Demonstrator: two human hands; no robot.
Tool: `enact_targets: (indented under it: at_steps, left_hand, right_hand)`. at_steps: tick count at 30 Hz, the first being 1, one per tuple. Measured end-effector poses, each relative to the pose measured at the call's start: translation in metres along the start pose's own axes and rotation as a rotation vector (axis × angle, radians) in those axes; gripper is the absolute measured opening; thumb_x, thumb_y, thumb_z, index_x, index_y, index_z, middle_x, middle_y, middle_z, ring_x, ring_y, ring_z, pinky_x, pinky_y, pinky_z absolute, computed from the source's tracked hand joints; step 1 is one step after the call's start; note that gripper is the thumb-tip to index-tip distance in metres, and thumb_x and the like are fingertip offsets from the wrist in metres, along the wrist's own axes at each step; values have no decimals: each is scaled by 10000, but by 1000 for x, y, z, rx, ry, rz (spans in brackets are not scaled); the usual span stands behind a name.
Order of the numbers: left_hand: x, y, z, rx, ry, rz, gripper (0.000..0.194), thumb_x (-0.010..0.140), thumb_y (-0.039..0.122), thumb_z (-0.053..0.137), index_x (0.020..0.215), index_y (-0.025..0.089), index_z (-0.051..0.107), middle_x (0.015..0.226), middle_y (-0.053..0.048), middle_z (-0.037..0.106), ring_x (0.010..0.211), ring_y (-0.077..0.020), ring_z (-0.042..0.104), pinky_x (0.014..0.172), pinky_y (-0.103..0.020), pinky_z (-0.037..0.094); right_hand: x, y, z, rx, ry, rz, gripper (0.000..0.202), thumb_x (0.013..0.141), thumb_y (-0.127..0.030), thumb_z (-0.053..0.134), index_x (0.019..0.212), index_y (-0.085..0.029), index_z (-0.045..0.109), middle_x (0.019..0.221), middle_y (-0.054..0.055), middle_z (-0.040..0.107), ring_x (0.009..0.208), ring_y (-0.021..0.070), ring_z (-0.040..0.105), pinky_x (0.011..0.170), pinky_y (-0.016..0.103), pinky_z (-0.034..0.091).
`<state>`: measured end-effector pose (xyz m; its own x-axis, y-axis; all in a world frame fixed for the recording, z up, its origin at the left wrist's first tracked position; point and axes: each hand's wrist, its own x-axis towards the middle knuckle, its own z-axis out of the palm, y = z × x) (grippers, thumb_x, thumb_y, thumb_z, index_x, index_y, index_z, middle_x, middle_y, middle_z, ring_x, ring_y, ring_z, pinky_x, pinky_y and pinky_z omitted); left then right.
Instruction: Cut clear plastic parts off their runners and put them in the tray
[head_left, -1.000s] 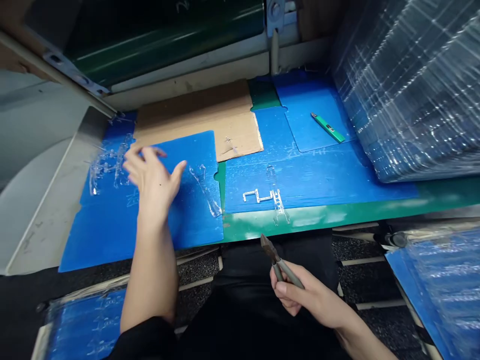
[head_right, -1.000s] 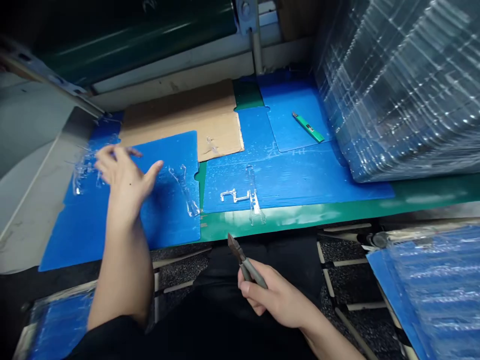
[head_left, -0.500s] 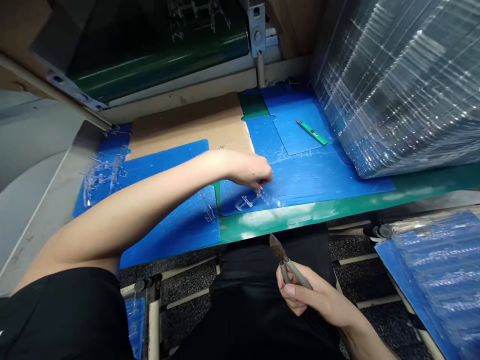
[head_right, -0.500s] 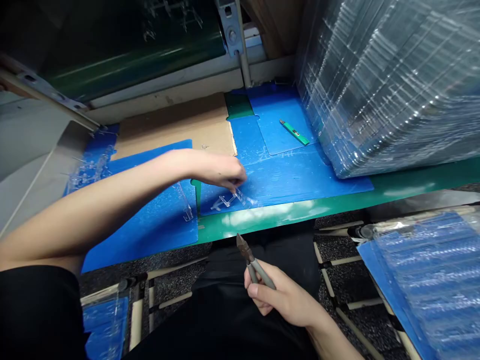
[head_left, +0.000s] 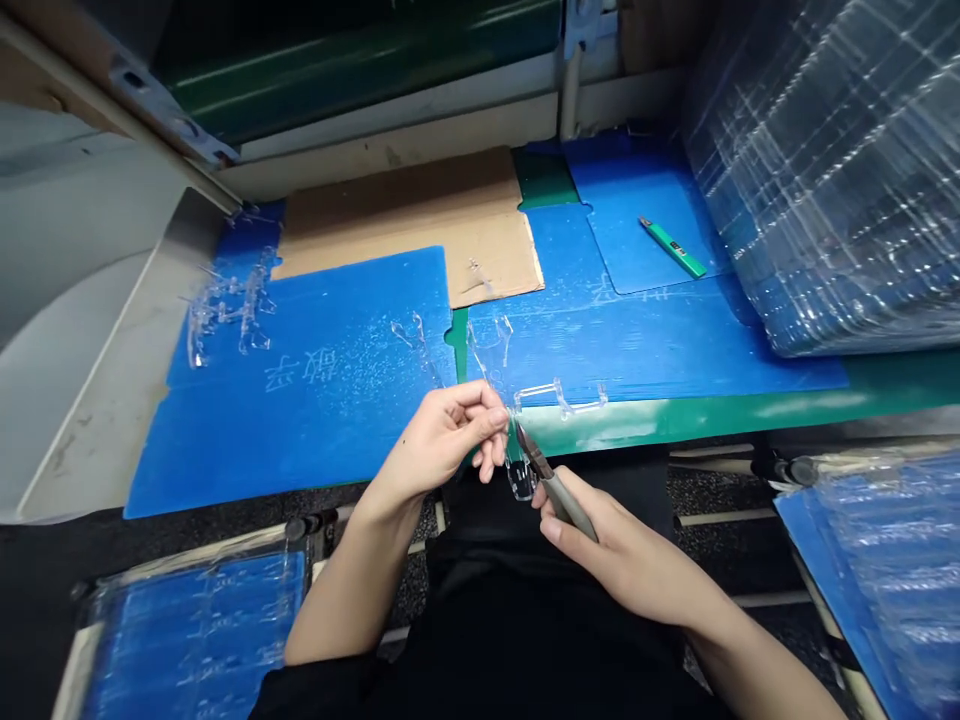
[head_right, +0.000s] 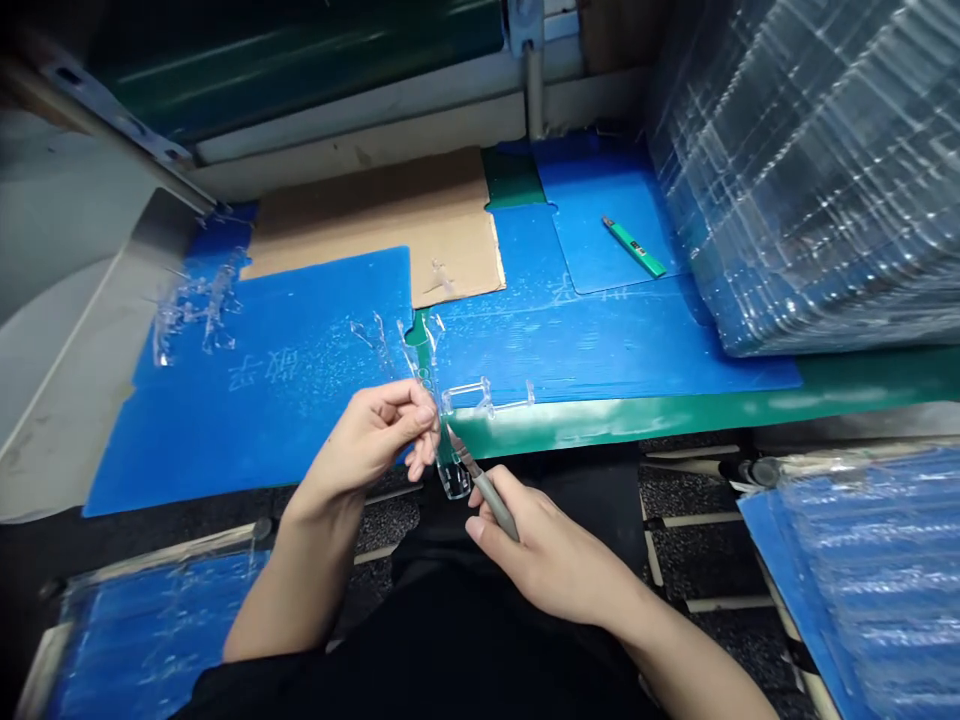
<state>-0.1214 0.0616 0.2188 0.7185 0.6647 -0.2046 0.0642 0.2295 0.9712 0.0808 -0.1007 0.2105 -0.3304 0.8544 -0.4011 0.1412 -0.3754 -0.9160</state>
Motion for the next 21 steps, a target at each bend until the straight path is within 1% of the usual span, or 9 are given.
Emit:
enact_targets:
  at_steps: [3, 7, 11, 17, 21]
  left_hand:
    - [-8, -13, -3, -62, 12, 5, 333, 1021, 439, 762, 854, 172, 652, 647, -26, 742, 444, -110, 661, 471, -181, 469]
    - [-12, -20, -7, -90, 15, 38, 321, 1047, 408, 733, 856, 164, 651, 666, -22, 744, 462, -96, 669, 486, -172, 469]
    - [-11, -24, -9, -103, 10, 34, 288, 1062, 383, 718, 889, 161, 658, 683, -13, 753, 474, -88, 674, 503, -165, 478]
    - [-10, -25, -8, -86, -24, 16, 297, 1062, 375, 721, 869, 160, 653, 671, -2, 747, 472, -76, 668, 505, -154, 479]
    - [-11, -26, -9, -89, -35, 8, 295, 1070, 383, 709, 885, 162, 650, 677, 1, 748, 474, -70, 668, 508, -147, 482]
  right_hand:
    - [5, -2, 5, -5, -3, 14, 258, 1137, -513, 496, 1143, -257, 528, 1082, 26, 596, 972, 219, 533, 926, 389, 439]
    - [9, -6, 11, -11, 5, 32, 237, 1137, -488, 492, 1133, -253, 522, 1102, 30, 606, 992, 220, 533, 930, 390, 441]
    - [9, -10, 12, -42, 16, 57, 188, 1136, -434, 494, 1114, -249, 514, 1098, 19, 602, 988, 210, 532, 929, 390, 436]
    - [7, -5, 11, -10, 38, 45, 209, 1139, -456, 494, 1092, -253, 512, 1052, 2, 575, 958, 200, 513, 902, 383, 438]
    - [9, -4, 8, 0, 9, 26, 196, 1138, -447, 502, 1111, -255, 532, 1030, -2, 562, 937, 190, 508, 881, 368, 436]
